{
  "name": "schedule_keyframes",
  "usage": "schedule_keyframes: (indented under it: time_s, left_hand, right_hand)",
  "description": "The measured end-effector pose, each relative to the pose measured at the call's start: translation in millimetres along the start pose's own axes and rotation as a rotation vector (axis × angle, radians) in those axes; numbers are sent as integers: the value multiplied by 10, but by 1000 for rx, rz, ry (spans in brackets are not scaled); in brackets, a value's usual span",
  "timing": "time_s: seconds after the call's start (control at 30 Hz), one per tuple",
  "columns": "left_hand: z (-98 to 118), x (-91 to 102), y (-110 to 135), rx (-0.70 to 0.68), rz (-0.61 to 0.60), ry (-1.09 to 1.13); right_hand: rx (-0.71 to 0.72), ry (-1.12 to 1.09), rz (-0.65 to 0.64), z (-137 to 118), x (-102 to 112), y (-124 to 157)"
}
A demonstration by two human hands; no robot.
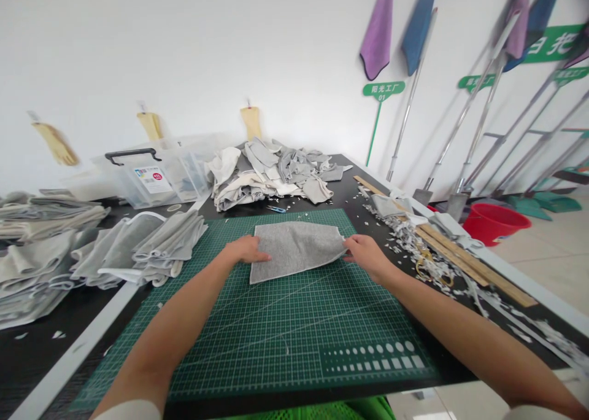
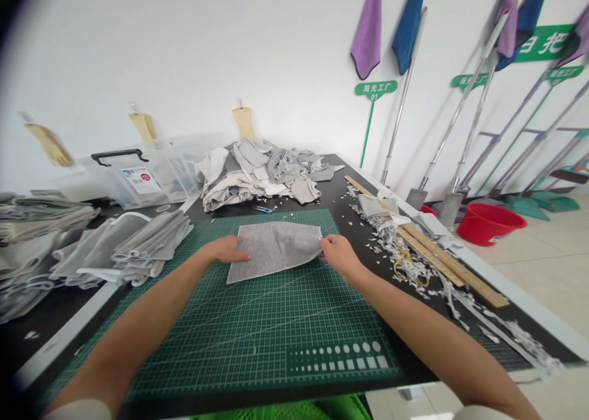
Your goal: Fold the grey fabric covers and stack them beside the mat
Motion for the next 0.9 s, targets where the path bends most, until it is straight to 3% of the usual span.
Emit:
schedule_keyframes:
  time_s: [0.23, 0.3, 0.47, 0.57, 0.77, 0.9]
  left_hand:
    - [-34, 0, 162, 32, -196, -112]
    - [-32, 42, 210, 69, -199, -185]
    - [380, 230, 163, -109, 123, -183]
    - [604, 179, 74, -161, 259, -62]
    - [705, -70, -101, -149, 292, 1]
    - [636, -79, -130, -175, 365, 22]
  right_hand:
    - [-80, -53, -77, 188, -129, 104]
    - [-108, -58, -94, 254, -144, 96]
    - [-143, -52, -117, 365, -165, 73]
    - [-142, -45, -124, 389, -185, 66]
    - [-130, -15, -135, 402, -196, 61]
    - [-123, 3, -131, 407, -187, 73]
Point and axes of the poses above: each hand's wrist, its own y-axis away from the middle knuckle, its own x-axis out of the back of the hand, z = x × y, the point moved 8 cm from there along -y, towards the middle knuckle, and after that the axes turned 5 degrees about -x, right-handed, at the moved point
